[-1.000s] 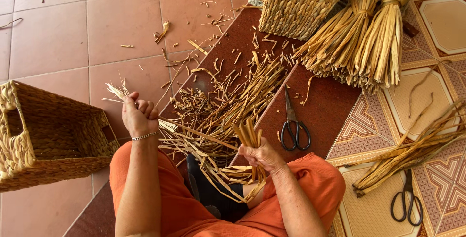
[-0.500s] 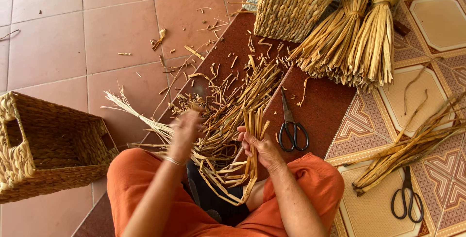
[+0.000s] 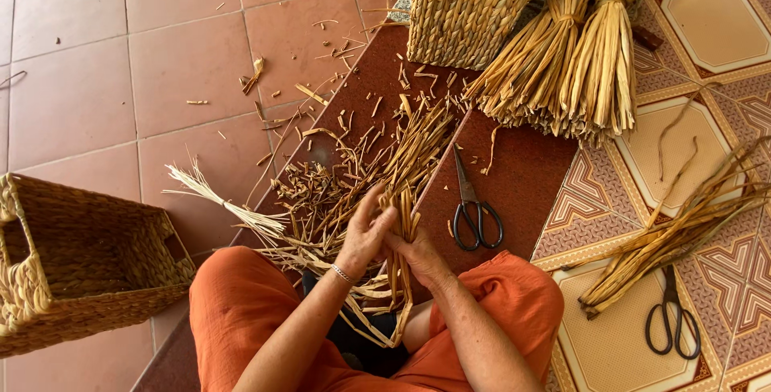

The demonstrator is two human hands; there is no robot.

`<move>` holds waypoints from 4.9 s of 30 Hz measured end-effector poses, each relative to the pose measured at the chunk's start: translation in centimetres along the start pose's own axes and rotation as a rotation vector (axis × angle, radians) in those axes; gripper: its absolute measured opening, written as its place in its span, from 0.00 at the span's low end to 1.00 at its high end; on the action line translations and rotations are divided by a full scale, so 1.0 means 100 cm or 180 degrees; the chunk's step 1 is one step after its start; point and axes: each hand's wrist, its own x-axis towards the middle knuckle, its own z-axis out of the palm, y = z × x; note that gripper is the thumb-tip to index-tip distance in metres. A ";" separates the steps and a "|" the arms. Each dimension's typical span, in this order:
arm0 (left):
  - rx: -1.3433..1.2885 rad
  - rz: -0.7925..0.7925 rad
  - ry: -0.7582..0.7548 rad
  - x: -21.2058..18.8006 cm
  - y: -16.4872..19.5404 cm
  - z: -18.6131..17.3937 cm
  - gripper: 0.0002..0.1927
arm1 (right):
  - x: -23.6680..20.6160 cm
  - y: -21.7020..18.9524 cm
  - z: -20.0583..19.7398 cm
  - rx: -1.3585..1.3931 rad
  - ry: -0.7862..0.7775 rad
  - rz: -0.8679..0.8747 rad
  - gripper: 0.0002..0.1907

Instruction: The person sits on the floor and processes bundles of dried plant strips. They use shears to trim the ends of the strips and separate them into smaller bundles, placing the finished bundles on the floor.

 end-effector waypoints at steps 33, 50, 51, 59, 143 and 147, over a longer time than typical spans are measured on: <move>0.2169 -0.0764 0.0058 0.067 -0.018 -0.038 0.18 | -0.036 -0.047 -0.064 0.1446 -0.1177 -0.0547 0.13; 0.1702 -0.1029 0.0335 0.081 -0.023 -0.022 0.19 | -0.006 -0.054 -0.049 0.0831 0.0758 -0.0231 0.20; 0.1187 -0.0933 0.0415 0.079 -0.020 -0.027 0.20 | -0.003 -0.052 -0.049 0.0695 0.0837 -0.0189 0.18; 0.1878 -0.1057 0.0247 0.046 -0.001 -0.044 0.37 | 0.010 -0.036 -0.039 0.0296 0.1184 0.0261 0.11; 0.1362 0.1301 -0.0379 -0.033 0.020 -0.010 0.17 | -0.012 -0.029 -0.001 -0.0090 -0.0011 -0.0397 0.19; 0.0452 0.0726 -0.0515 -0.036 0.027 -0.011 0.20 | -0.014 -0.043 0.010 -0.0327 -0.0074 -0.0346 0.21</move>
